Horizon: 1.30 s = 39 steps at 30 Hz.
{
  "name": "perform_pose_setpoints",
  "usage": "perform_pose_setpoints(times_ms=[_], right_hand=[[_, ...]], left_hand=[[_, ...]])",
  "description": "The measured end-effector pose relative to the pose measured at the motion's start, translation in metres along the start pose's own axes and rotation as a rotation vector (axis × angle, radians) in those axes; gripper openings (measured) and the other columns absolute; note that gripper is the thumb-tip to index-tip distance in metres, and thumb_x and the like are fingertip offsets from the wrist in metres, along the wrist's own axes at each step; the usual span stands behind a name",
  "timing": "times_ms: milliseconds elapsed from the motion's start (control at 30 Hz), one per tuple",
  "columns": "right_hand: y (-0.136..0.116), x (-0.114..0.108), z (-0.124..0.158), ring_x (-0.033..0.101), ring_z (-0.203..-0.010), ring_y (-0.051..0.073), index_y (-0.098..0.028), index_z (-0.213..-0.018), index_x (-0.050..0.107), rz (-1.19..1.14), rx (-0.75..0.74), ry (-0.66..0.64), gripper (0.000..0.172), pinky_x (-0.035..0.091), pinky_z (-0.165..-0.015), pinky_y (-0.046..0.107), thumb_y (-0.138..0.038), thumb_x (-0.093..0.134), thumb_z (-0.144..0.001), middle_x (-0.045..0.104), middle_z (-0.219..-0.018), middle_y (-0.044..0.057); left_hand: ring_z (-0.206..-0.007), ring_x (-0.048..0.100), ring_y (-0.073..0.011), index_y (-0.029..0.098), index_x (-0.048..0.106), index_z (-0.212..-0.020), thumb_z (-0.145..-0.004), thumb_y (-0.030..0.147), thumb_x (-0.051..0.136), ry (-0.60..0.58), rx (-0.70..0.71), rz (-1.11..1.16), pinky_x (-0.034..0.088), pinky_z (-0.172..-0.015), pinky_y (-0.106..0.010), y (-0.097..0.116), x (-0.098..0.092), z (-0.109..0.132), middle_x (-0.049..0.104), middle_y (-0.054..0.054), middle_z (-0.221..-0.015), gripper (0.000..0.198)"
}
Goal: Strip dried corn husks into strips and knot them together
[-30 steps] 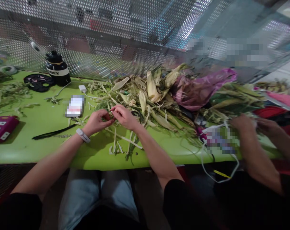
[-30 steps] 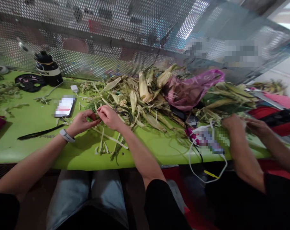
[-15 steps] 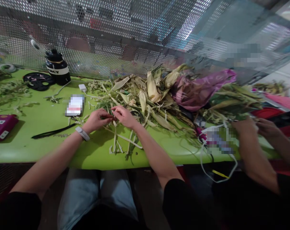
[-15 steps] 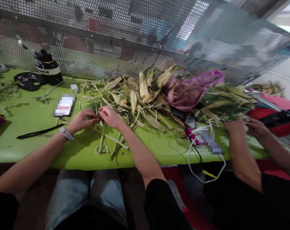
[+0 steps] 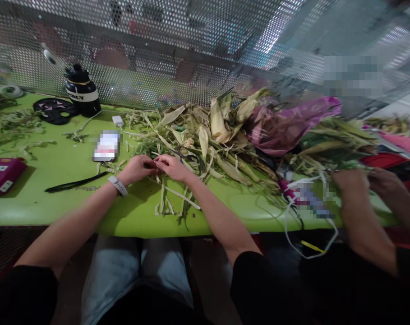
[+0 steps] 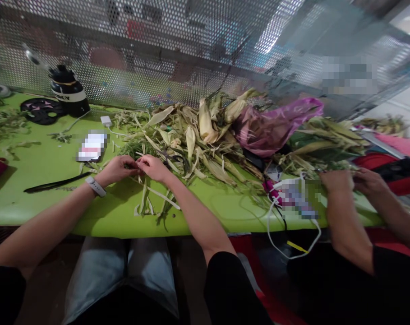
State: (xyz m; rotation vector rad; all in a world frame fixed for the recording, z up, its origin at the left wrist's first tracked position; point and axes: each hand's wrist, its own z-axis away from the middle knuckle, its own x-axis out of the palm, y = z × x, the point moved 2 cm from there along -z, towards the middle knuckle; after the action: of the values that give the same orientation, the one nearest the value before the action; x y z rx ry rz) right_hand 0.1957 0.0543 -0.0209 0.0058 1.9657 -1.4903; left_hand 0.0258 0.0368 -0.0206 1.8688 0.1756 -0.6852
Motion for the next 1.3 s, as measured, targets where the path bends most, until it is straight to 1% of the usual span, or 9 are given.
perform_pose_setpoints(times_ms=[167, 233, 433, 633, 767, 933, 1000, 1100, 1300], right_hand=[[0.005, 0.001, 0.000, 0.063, -0.058, 0.014, -0.018, -0.079, 0.054, -0.154, 0.261, -0.046, 0.022, 0.047, -0.061, 0.025, -0.035, 0.054, -0.093, 0.063, -0.058, -0.002], [0.004, 0.000, 0.001, 0.062, -0.054, 0.014, -0.019, -0.076, 0.053, -0.171, 0.284, -0.056, 0.023, 0.044, -0.056, 0.022, -0.032, 0.055, -0.094, 0.061, -0.052, -0.003], [0.001, -0.001, 0.001, 0.059, -0.051, 0.011, -0.017, -0.069, 0.054, -0.166, 0.207, -0.044, 0.029, 0.042, -0.053, 0.021, -0.036, 0.064, -0.089, 0.061, -0.054, -0.004], [0.004, 0.000, -0.001, 0.060, -0.047, 0.012, -0.019, -0.071, 0.051, -0.255, 0.327, -0.041, 0.031, 0.042, -0.048, 0.021, -0.041, 0.066, -0.088, 0.052, -0.049, -0.007], [0.000, -0.001, 0.001, 0.060, -0.047, 0.011, -0.018, -0.072, 0.050, -0.261, 0.323, -0.028, 0.034, 0.041, -0.046, 0.020, -0.044, 0.063, -0.090, 0.053, -0.055, -0.005], [-0.002, -0.009, 0.005, 0.055, -0.049, 0.008, -0.018, -0.076, 0.053, -0.088, 0.247, -0.050, 0.045, 0.043, -0.046, 0.020, -0.055, 0.078, -0.071, 0.056, -0.065, -0.004], [0.000, -0.012, 0.005, 0.051, -0.051, 0.007, -0.017, -0.077, 0.056, -0.045, 0.205, -0.133, 0.043, 0.042, -0.046, 0.019, -0.050, 0.082, -0.067, 0.056, -0.064, -0.004], [0.004, -0.016, 0.004, 0.050, -0.053, 0.007, -0.015, -0.078, 0.060, -0.085, 0.168, -0.236, 0.032, 0.043, -0.048, 0.019, -0.042, 0.077, -0.074, 0.058, -0.065, -0.004], [0.011, -0.029, 0.000, 0.053, -0.055, 0.008, -0.014, -0.077, 0.063, -0.129, 0.169, -0.226, 0.021, 0.044, -0.051, 0.020, -0.034, 0.070, -0.081, 0.061, -0.065, -0.002]], left_hand=[[-0.060, 0.058, -0.0140, 0.017, 0.071, -0.064, -0.069, 0.036, 0.075, 0.014, 0.009, 0.022, 0.045, -0.058, -0.026, -0.009, -0.002, -0.003, 0.067, -0.003, -0.066, 0.019], [-0.060, 0.058, -0.0141, 0.018, 0.072, -0.065, -0.069, 0.035, 0.075, -0.016, 0.014, 0.016, 0.045, -0.058, -0.026, -0.009, -0.001, -0.004, 0.068, -0.003, -0.066, 0.018], [-0.068, 0.059, -0.0165, 0.019, 0.078, -0.078, -0.072, 0.032, 0.075, -0.037, 0.058, -0.087, 0.044, -0.064, -0.028, -0.006, 0.002, -0.003, 0.068, -0.004, -0.074, 0.015], [-0.072, 0.060, -0.0174, 0.019, 0.077, -0.077, -0.078, 0.031, 0.069, -0.050, 0.092, -0.194, 0.044, -0.069, -0.030, -0.010, 0.003, -0.004, 0.066, -0.004, -0.078, 0.015], [-0.070, 0.059, -0.0174, 0.018, 0.074, -0.076, -0.079, 0.034, 0.069, -0.041, 0.070, -0.210, 0.044, -0.066, -0.029, -0.012, 0.004, -0.004, 0.065, -0.004, -0.075, 0.017], [-0.066, 0.055, -0.0148, 0.015, 0.071, -0.076, -0.082, 0.034, 0.064, -0.036, 0.027, -0.227, 0.043, -0.063, -0.027, -0.009, 0.003, -0.002, 0.063, -0.004, -0.074, 0.022], [-0.069, 0.056, -0.0146, 0.014, 0.071, -0.077, -0.080, 0.029, 0.063, -0.045, 0.027, -0.247, 0.044, -0.066, -0.027, -0.008, 0.002, -0.002, 0.063, -0.004, -0.074, 0.018], [-0.072, 0.058, -0.0149, 0.015, 0.072, -0.080, -0.079, 0.032, 0.064, -0.060, 0.023, -0.205, 0.045, -0.068, -0.026, -0.009, 0.000, -0.003, 0.065, -0.003, -0.077, 0.019], [-0.072, 0.059, -0.0148, 0.016, 0.071, -0.075, -0.080, 0.043, 0.065, -0.062, 0.061, -0.138, 0.045, -0.068, -0.026, -0.012, 0.000, -0.006, 0.065, -0.003, -0.075, 0.029]])
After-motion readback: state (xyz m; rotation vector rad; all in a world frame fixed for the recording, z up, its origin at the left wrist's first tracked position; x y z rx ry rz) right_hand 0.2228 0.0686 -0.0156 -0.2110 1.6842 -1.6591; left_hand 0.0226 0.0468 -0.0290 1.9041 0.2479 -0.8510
